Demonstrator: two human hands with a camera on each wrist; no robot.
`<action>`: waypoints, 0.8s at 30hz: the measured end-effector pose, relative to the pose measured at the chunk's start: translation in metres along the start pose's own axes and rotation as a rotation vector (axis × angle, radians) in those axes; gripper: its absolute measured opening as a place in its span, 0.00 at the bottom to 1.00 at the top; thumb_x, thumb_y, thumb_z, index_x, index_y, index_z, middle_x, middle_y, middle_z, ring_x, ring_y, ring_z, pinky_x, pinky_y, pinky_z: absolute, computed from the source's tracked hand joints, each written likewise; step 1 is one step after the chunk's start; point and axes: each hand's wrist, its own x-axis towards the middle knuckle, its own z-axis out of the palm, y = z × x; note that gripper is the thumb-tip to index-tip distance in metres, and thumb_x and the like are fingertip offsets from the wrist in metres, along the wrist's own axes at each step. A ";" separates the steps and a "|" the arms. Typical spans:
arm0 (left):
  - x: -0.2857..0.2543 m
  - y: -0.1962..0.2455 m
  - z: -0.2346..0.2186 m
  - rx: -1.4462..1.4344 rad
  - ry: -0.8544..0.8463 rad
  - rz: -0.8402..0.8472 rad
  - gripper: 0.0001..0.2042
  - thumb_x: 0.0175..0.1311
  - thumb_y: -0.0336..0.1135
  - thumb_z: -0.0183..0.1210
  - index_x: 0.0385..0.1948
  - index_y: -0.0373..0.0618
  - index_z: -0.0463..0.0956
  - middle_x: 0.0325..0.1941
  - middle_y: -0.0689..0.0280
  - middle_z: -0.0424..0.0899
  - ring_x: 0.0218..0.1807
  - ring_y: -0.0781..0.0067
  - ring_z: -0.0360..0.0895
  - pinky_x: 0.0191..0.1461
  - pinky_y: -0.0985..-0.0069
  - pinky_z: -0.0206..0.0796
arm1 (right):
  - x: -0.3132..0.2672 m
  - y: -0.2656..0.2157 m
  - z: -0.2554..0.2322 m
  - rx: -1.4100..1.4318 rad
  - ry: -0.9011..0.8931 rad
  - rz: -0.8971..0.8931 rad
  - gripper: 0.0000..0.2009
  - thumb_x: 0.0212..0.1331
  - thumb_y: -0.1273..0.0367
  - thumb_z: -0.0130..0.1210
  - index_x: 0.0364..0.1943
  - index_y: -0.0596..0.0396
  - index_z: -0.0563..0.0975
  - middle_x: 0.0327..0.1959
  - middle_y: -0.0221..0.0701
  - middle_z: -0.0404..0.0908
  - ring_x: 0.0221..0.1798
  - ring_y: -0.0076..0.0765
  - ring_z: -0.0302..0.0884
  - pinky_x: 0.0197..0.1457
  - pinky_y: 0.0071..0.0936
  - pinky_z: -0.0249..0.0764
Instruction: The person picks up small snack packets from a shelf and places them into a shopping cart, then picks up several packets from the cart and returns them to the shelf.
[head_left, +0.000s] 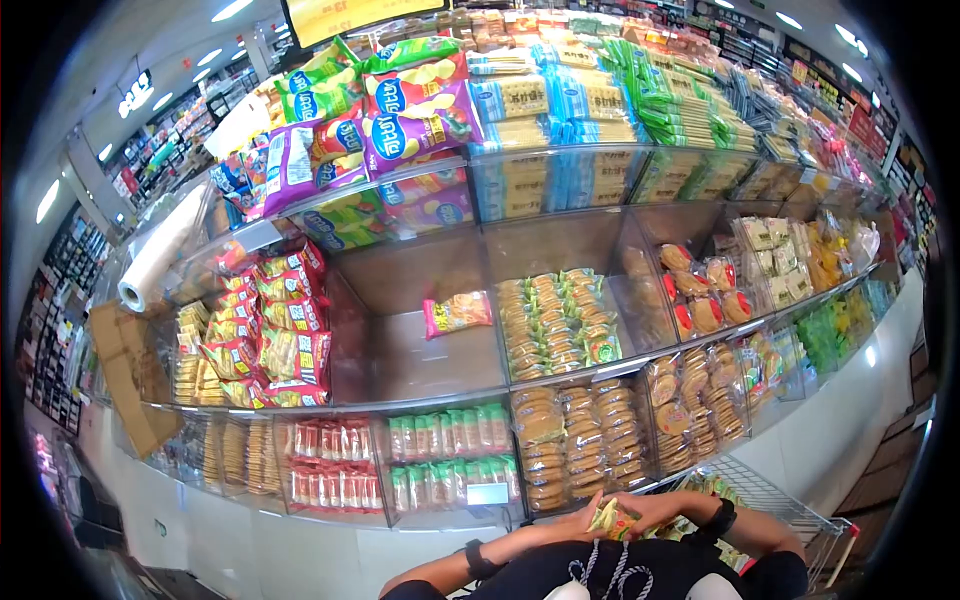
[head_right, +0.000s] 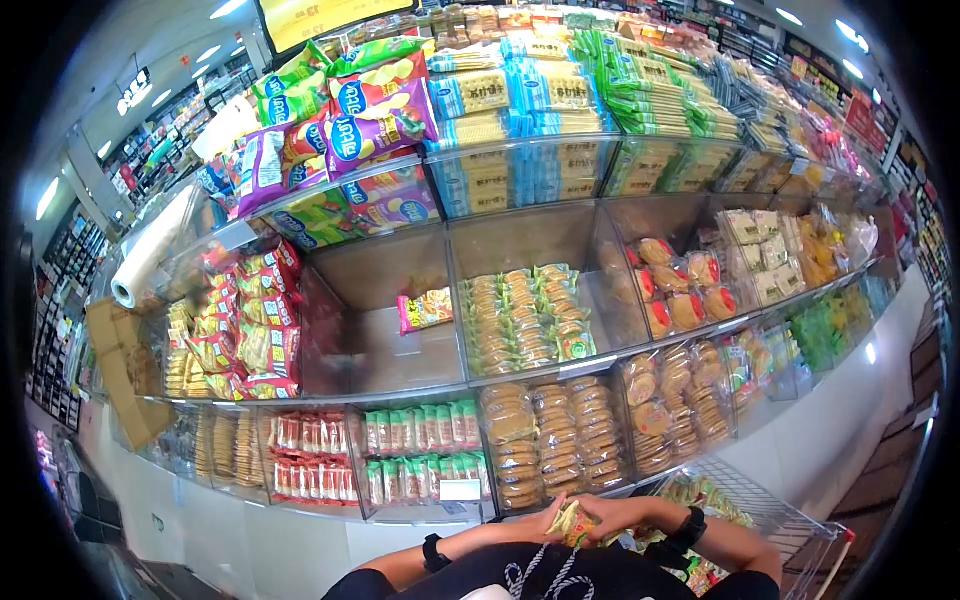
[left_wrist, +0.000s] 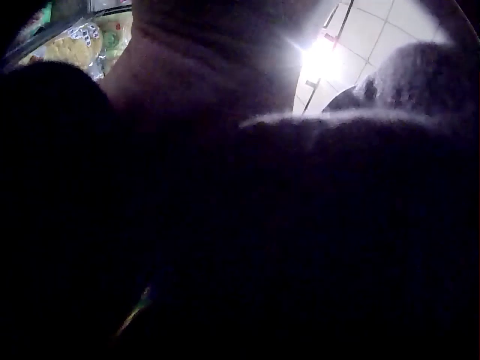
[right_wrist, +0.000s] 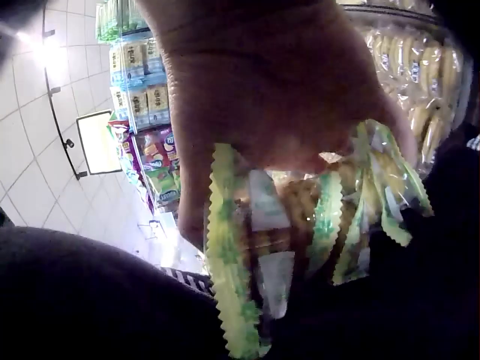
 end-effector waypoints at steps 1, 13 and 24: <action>0.001 -0.001 0.000 -0.004 -0.021 -0.035 0.46 0.58 0.55 0.45 0.59 0.36 0.18 0.65 0.41 0.33 0.67 0.52 0.41 0.66 0.73 0.37 | 0.004 0.007 -0.002 0.019 -0.037 -0.006 0.43 0.42 0.52 0.59 0.57 0.63 0.51 0.54 0.43 0.54 0.59 0.37 0.50 0.61 0.29 0.48; -0.004 0.023 -0.020 -0.791 -0.100 0.009 0.38 0.63 0.55 0.37 0.62 0.40 0.26 0.67 0.60 0.32 0.68 0.71 0.28 0.68 0.75 0.25 | 0.007 0.031 -0.014 0.132 -0.124 -0.129 0.38 0.45 0.65 0.61 0.56 0.61 0.49 0.44 0.33 0.65 0.45 0.23 0.65 0.47 0.21 0.64; 0.001 0.031 -0.024 -0.409 -0.132 -0.040 0.41 0.64 0.49 0.43 0.59 0.42 0.16 0.67 0.55 0.29 0.68 0.69 0.31 0.67 0.76 0.29 | 0.006 0.024 -0.024 0.031 -0.304 -0.013 0.49 0.42 0.60 0.63 0.61 0.62 0.39 0.57 0.42 0.50 0.60 0.34 0.49 0.60 0.25 0.52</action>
